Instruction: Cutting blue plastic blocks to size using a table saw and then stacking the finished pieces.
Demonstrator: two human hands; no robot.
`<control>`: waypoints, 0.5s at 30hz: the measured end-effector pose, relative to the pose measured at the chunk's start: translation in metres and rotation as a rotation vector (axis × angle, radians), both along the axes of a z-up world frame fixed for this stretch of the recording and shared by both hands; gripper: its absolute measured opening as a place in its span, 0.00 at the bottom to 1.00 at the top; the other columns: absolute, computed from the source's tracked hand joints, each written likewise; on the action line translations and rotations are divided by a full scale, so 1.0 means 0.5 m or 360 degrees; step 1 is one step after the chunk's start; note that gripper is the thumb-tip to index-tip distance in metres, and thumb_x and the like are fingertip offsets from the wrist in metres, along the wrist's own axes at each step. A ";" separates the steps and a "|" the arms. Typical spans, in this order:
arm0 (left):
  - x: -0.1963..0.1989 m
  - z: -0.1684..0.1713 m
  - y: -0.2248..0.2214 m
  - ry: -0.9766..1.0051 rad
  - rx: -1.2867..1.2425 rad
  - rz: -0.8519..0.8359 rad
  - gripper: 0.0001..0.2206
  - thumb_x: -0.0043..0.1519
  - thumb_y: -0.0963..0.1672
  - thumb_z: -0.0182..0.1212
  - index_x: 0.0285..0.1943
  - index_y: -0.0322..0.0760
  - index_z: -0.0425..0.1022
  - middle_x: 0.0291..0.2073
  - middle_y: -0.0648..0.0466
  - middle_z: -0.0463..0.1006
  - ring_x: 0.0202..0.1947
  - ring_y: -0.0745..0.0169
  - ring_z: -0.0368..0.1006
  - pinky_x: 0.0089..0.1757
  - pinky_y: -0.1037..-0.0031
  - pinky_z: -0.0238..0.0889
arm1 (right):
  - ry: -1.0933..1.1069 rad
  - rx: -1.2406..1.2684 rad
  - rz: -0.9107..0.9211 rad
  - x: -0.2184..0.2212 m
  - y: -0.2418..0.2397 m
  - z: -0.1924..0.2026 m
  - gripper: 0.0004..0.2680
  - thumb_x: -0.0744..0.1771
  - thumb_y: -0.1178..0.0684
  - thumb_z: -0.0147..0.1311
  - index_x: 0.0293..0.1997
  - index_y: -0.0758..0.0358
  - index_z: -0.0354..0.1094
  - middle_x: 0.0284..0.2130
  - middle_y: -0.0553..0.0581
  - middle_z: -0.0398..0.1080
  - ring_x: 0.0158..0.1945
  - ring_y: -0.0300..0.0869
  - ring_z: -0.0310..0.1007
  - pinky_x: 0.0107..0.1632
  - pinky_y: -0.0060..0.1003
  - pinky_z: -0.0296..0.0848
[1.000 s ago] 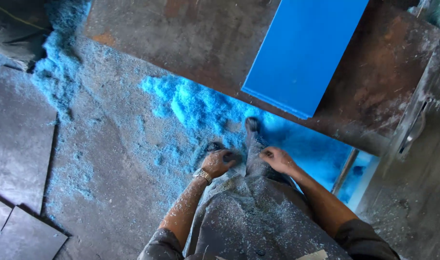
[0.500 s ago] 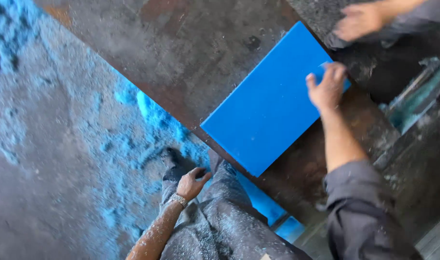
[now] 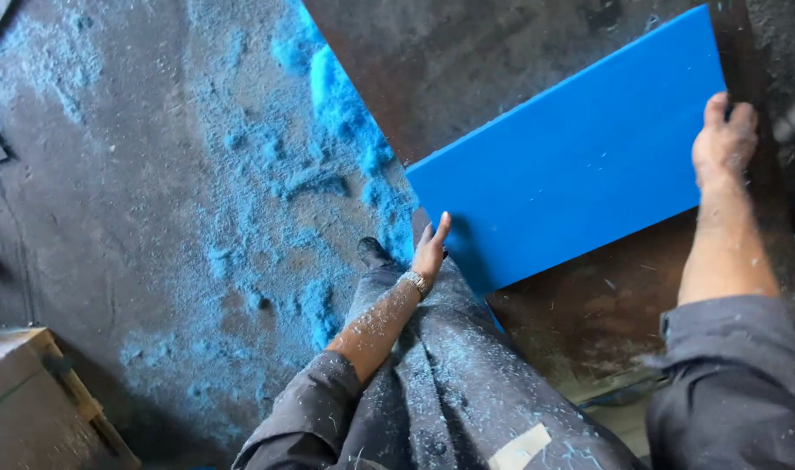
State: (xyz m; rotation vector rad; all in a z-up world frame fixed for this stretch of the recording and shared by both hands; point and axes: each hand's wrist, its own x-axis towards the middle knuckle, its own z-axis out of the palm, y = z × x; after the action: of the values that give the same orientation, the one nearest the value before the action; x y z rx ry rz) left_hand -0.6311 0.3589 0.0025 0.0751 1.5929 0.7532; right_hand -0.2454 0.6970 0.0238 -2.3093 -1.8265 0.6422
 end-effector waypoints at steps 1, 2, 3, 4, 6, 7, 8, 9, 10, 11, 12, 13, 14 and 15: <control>0.003 -0.017 -0.002 0.0089 0.0083 0.0062 0.44 0.62 0.64 0.53 0.76 0.33 0.53 0.71 0.41 0.62 0.71 0.47 0.58 0.64 0.64 0.51 | 0.0019 0.0084 0.0013 0.003 -0.004 -0.020 0.24 0.76 0.35 0.41 0.60 0.77 0.60 0.59 0.79 0.62 0.63 0.69 0.62 0.63 0.60 0.63; -0.011 -0.046 -0.027 0.0095 0.0087 0.0079 0.44 0.62 0.64 0.53 0.76 0.33 0.53 0.71 0.41 0.62 0.71 0.47 0.58 0.64 0.64 0.51 | 0.0025 0.0088 0.0029 -0.024 -0.019 -0.032 0.24 0.76 0.35 0.41 0.60 0.77 0.60 0.59 0.79 0.62 0.63 0.69 0.62 0.63 0.60 0.63; -0.018 -0.070 -0.054 0.0225 0.0107 0.0061 0.43 0.63 0.64 0.49 0.78 0.34 0.52 0.73 0.39 0.57 0.72 0.45 0.54 0.66 0.63 0.48 | 0.0053 0.0102 0.0029 -0.042 -0.037 -0.033 0.25 0.76 0.35 0.40 0.61 0.78 0.58 0.57 0.80 0.61 0.62 0.69 0.62 0.62 0.62 0.63; -0.023 -0.095 -0.082 0.0356 0.0126 0.0043 0.43 0.64 0.64 0.46 0.80 0.36 0.51 0.75 0.37 0.51 0.74 0.43 0.50 0.67 0.61 0.45 | 0.0080 0.0116 0.0029 -0.060 -0.057 -0.034 0.26 0.76 0.35 0.39 0.62 0.80 0.56 0.56 0.81 0.60 0.61 0.68 0.62 0.61 0.64 0.64; -0.070 -0.142 -0.145 0.0533 0.0056 0.0050 0.42 0.65 0.64 0.46 0.78 0.34 0.56 0.73 0.34 0.57 0.72 0.41 0.53 0.67 0.61 0.46 | -0.0023 0.0041 0.0022 -0.130 -0.107 -0.014 0.26 0.75 0.33 0.39 0.57 0.77 0.60 0.53 0.77 0.64 0.58 0.66 0.65 0.59 0.62 0.65; -0.090 -0.166 -0.176 0.0712 -0.0021 0.0043 0.41 0.66 0.64 0.45 0.76 0.32 0.62 0.71 0.32 0.62 0.71 0.39 0.57 0.67 0.60 0.47 | -0.0122 -0.0035 -0.0002 -0.162 -0.132 -0.001 0.26 0.74 0.31 0.40 0.52 0.74 0.63 0.51 0.74 0.67 0.56 0.64 0.67 0.57 0.60 0.66; -0.119 -0.109 -0.152 0.0698 -0.0017 0.0059 0.41 0.66 0.64 0.45 0.76 0.32 0.62 0.71 0.32 0.62 0.71 0.39 0.57 0.67 0.60 0.47 | -0.0136 -0.0026 0.0013 -0.182 -0.152 0.003 0.26 0.74 0.31 0.40 0.52 0.74 0.63 0.51 0.74 0.67 0.56 0.64 0.67 0.57 0.60 0.66; -0.148 -0.049 -0.135 0.0612 -0.0044 0.0257 0.40 0.63 0.65 0.49 0.72 0.32 0.66 0.67 0.36 0.69 0.66 0.43 0.64 0.64 0.61 0.53 | -0.0105 -0.0010 0.0060 -0.201 -0.177 0.007 0.26 0.74 0.30 0.40 0.50 0.73 0.65 0.50 0.73 0.67 0.54 0.64 0.68 0.55 0.60 0.66; -0.181 0.011 -0.120 0.0524 -0.0071 0.0453 0.39 0.61 0.65 0.52 0.67 0.31 0.69 0.62 0.39 0.76 0.62 0.47 0.71 0.61 0.62 0.59 | -0.0074 0.0005 0.0108 -0.221 -0.205 0.012 0.25 0.73 0.30 0.41 0.48 0.72 0.66 0.48 0.72 0.68 0.53 0.64 0.68 0.54 0.60 0.66; -0.199 0.011 -0.123 0.0517 -0.0065 0.0474 0.39 0.61 0.65 0.52 0.67 0.31 0.69 0.62 0.39 0.76 0.62 0.47 0.71 0.61 0.62 0.59 | -0.0080 0.0016 0.0127 -0.231 -0.211 0.017 0.25 0.73 0.30 0.41 0.48 0.72 0.66 0.48 0.72 0.68 0.53 0.64 0.68 0.54 0.60 0.66; -0.219 0.013 -0.128 0.0563 -0.0120 0.0482 0.38 0.61 0.64 0.52 0.64 0.31 0.73 0.56 0.40 0.79 0.54 0.46 0.73 0.56 0.61 0.63 | -0.0047 -0.0082 0.0132 -0.241 -0.219 0.024 0.26 0.73 0.29 0.40 0.49 0.72 0.68 0.51 0.71 0.69 0.55 0.62 0.68 0.56 0.58 0.66; -0.233 0.013 -0.131 0.0600 -0.0174 0.0490 0.37 0.60 0.64 0.52 0.61 0.31 0.77 0.49 0.40 0.83 0.47 0.46 0.75 0.52 0.60 0.67 | -0.0023 -0.0176 0.0137 -0.247 -0.225 0.035 0.27 0.73 0.28 0.38 0.51 0.71 0.70 0.53 0.70 0.69 0.56 0.61 0.68 0.58 0.57 0.66; -0.238 -0.012 -0.138 0.0584 -0.0165 0.0513 0.37 0.60 0.64 0.52 0.61 0.31 0.77 0.49 0.40 0.83 0.47 0.46 0.75 0.52 0.60 0.67 | -0.0038 -0.0161 0.0157 -0.273 -0.213 0.071 0.27 0.73 0.28 0.38 0.51 0.71 0.70 0.53 0.70 0.69 0.56 0.61 0.68 0.58 0.57 0.66; -0.249 -0.040 -0.143 0.0616 -0.0181 0.0480 0.37 0.60 0.63 0.52 0.60 0.31 0.79 0.48 0.44 0.83 0.48 0.50 0.76 0.52 0.63 0.66 | 0.0258 -0.0391 -0.0158 -0.305 -0.200 0.105 0.29 0.71 0.25 0.36 0.55 0.67 0.70 0.55 0.64 0.71 0.58 0.54 0.69 0.60 0.50 0.66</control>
State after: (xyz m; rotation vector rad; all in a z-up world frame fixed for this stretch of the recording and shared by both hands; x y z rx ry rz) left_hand -0.7557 0.2874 -0.0177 -0.1114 2.0423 0.9174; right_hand -0.3981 0.5969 0.0763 -2.3941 -1.6311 1.0566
